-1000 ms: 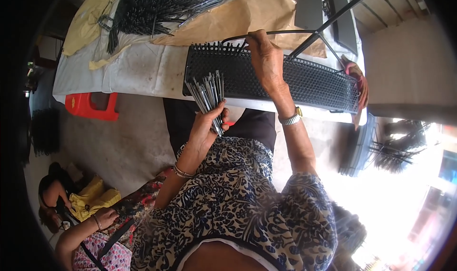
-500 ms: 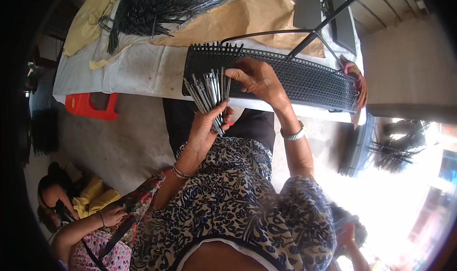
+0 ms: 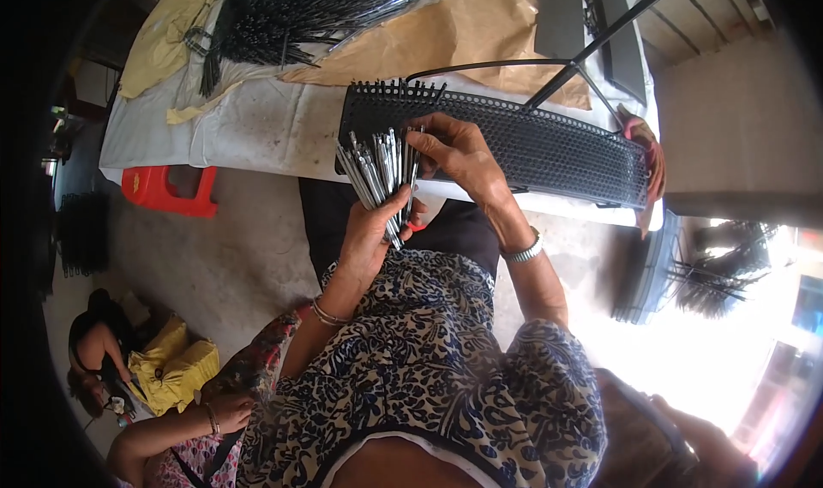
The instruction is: The person unwraps a bundle of metal pins on a table, picks up a bunch of pins, and inserts the pins one by one into the holes of a perforated metal rack by hand.
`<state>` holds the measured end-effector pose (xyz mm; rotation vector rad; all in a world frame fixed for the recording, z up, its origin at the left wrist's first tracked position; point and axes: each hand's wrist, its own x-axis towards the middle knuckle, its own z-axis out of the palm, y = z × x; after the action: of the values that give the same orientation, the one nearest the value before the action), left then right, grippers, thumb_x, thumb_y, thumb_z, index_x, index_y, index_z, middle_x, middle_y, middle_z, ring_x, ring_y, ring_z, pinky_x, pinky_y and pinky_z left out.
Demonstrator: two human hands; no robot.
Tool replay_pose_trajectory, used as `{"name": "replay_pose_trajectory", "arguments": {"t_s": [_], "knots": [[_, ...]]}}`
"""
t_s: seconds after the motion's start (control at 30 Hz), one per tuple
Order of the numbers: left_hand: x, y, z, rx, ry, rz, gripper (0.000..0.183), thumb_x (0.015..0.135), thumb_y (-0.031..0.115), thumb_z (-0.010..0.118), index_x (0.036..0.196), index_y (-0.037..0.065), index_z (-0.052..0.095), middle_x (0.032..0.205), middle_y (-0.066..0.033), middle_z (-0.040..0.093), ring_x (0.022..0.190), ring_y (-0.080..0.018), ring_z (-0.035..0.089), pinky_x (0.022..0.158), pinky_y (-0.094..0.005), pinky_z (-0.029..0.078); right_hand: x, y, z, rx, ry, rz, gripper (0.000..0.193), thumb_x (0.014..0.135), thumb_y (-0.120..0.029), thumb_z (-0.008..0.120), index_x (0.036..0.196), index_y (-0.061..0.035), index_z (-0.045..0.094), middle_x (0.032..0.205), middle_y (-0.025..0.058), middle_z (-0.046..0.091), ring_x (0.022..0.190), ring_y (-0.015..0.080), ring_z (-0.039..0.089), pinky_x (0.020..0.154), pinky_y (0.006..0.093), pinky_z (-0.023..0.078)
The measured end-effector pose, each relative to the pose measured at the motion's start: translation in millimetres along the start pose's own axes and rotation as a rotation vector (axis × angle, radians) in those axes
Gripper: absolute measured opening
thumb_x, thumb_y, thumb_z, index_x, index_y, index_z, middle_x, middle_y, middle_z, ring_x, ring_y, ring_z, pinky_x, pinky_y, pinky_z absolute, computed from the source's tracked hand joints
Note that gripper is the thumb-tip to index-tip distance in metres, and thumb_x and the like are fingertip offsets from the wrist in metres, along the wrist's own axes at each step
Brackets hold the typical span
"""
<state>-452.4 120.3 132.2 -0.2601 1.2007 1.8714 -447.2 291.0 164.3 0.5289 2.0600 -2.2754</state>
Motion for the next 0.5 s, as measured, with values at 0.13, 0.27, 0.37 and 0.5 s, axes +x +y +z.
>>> {"name": "replay_pose_trajectory", "arguments": {"t_s": [0.13,0.27,0.37,0.5], "knots": [[-1.3,0.6,0.1,0.056,-0.001,0.035,0.022,0.090,0.019,0.061,0.103,0.001,0.061,0.079,-0.0100,0.067,0.064,-0.0144,0.064,0.047,-0.0222,0.042,-0.3,3.4,-2.3,-0.018,-0.088,0.039,0.019,0.087,-0.017,0.066,0.090,0.0016,0.064,0.073,0.0009,0.059,0.060,0.0064,0.050,0.055,0.0215,0.041],[-5.3,6.1,3.3,0.062,-0.019,0.044,0.021,0.092,0.019,0.060,0.103,0.001,0.062,0.080,-0.0101,0.068,0.066,-0.0145,0.064,0.047,-0.0223,0.040,-1.6,-2.5,2.2,-0.056,-0.099,0.051,0.015,0.086,-0.015,0.066,0.085,-0.0003,0.063,0.072,0.0003,0.058,0.061,0.0064,0.050,0.056,0.0224,0.041],[-6.4,6.1,5.3,0.019,-0.016,0.063,0.021,0.092,0.020,0.059,0.102,0.001,0.062,0.081,-0.0100,0.068,0.067,-0.0147,0.065,0.047,-0.0224,0.040,-1.2,0.2,1.3,-0.061,-0.081,0.016,0.014,0.085,-0.014,0.066,0.085,-0.0006,0.062,0.071,0.0004,0.058,0.060,0.0068,0.051,0.055,0.0219,0.041],[-5.9,4.3,4.2,0.038,0.054,0.069,0.021,0.092,0.020,0.059,0.101,0.001,0.062,0.081,-0.0101,0.067,0.067,-0.0149,0.065,0.047,-0.0227,0.042,-1.6,2.6,-0.3,-0.036,-0.076,0.024,0.015,0.085,-0.015,0.066,0.086,-0.0004,0.061,0.072,0.0012,0.058,0.059,0.0075,0.052,0.054,0.0216,0.042]]}}
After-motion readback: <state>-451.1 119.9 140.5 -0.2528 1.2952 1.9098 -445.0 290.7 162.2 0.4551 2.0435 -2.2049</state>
